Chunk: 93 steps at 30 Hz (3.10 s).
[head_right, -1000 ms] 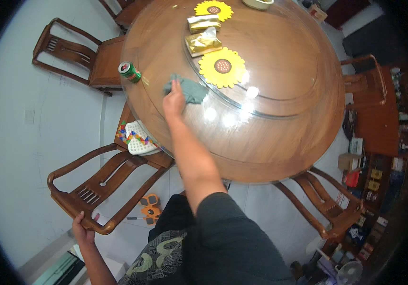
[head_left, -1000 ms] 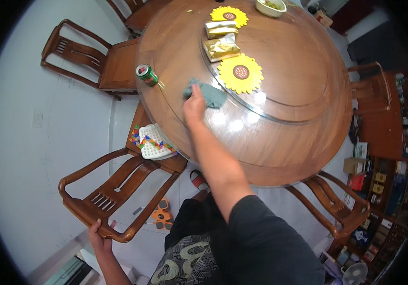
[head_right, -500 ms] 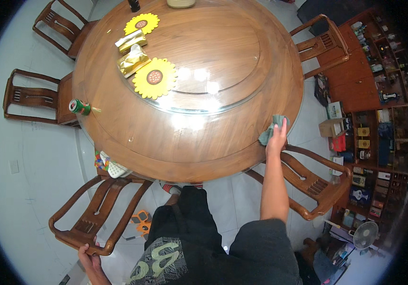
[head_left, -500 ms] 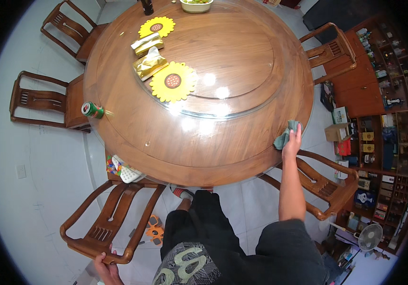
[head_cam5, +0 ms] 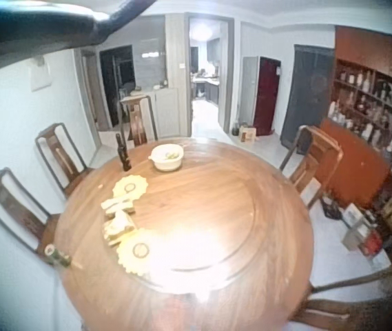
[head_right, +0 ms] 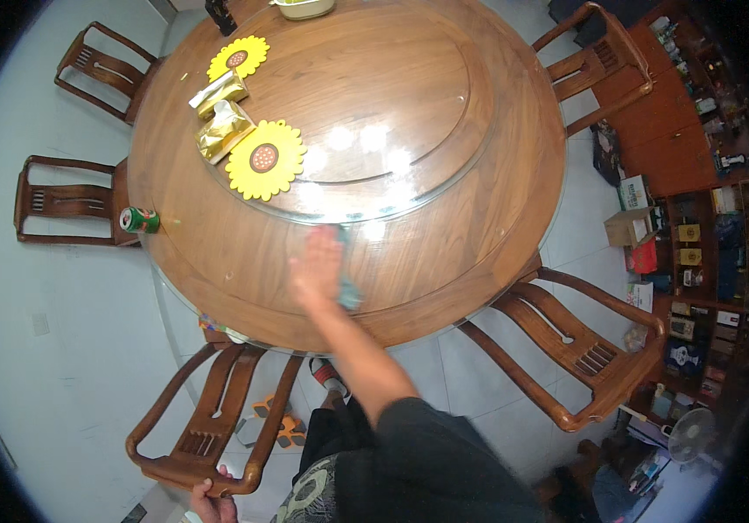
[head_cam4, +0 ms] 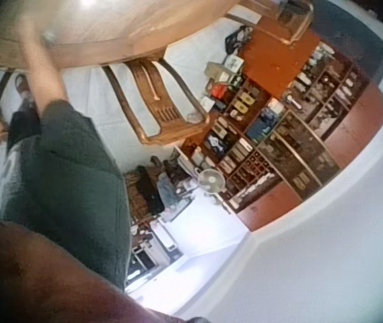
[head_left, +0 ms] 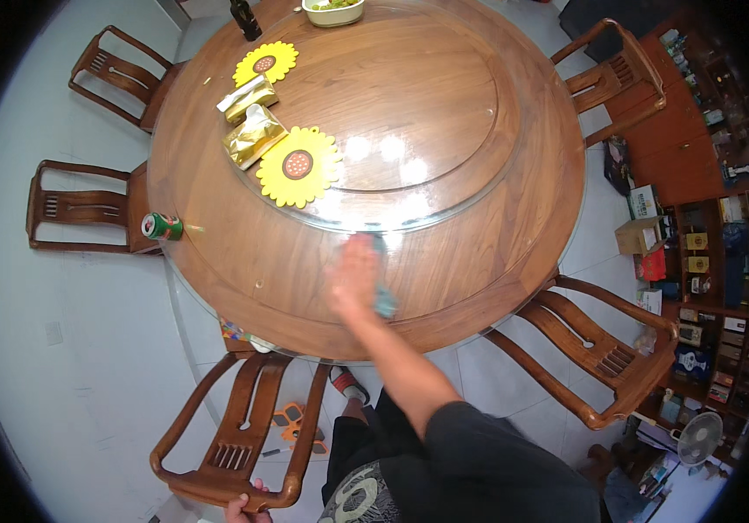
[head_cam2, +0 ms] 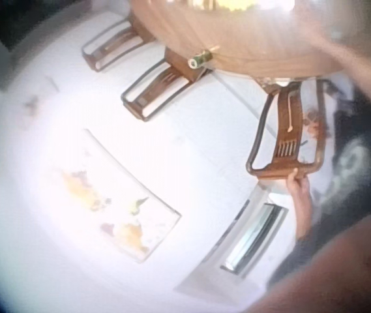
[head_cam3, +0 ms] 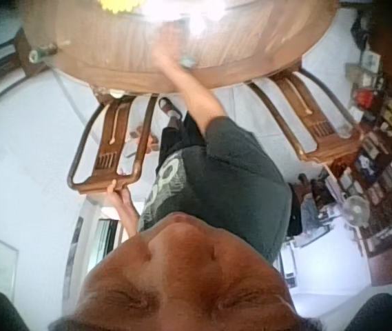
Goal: The person wipes a round dining table with a cloth, moving items like a bowl of fruit, napkins, and a bottle aside. They then move to the kitchen, wash hands and a cloth in the sink, and wipe the stovetop and range hood.
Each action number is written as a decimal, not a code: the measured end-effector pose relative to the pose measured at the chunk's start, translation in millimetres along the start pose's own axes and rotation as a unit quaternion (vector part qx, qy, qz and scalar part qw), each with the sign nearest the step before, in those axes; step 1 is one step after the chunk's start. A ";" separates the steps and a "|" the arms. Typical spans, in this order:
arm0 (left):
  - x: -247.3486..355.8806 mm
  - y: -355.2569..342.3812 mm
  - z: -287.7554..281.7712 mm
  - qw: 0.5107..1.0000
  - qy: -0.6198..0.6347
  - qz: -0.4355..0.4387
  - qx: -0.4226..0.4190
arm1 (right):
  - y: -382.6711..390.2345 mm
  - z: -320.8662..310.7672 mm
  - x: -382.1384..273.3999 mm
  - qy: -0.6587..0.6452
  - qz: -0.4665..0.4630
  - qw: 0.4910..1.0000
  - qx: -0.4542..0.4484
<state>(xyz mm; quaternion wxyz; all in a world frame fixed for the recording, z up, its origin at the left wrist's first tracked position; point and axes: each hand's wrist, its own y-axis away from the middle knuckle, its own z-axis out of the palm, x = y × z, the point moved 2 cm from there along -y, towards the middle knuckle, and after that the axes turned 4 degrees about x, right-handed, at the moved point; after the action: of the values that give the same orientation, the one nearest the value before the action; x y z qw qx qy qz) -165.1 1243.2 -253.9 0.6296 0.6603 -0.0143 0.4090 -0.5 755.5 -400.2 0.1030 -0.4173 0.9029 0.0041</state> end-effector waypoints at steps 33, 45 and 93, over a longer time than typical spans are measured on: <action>161.6 -165.5 -176.0 0.984 -0.074 -0.075 -0.145 | 89.3 57.9 -162.7 -0.040 -0.142 0.981 0.125; 178.2 -426.1 -180.1 0.791 -0.409 -0.291 -0.349 | 186.4 46.6 -105.5 -0.020 0.044 0.961 0.271; 495.8 -576.0 332.9 0.465 -0.442 0.600 -0.478 | -83.1 220.5 -531.5 0.028 0.169 0.949 0.264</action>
<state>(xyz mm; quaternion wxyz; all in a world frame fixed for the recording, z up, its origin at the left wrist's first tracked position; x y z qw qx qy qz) 646.0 1327.6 -407.0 0.3567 0.1786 -0.8766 0.2690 437.6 1122.0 -508.8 0.1818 -0.2168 0.9314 -0.2288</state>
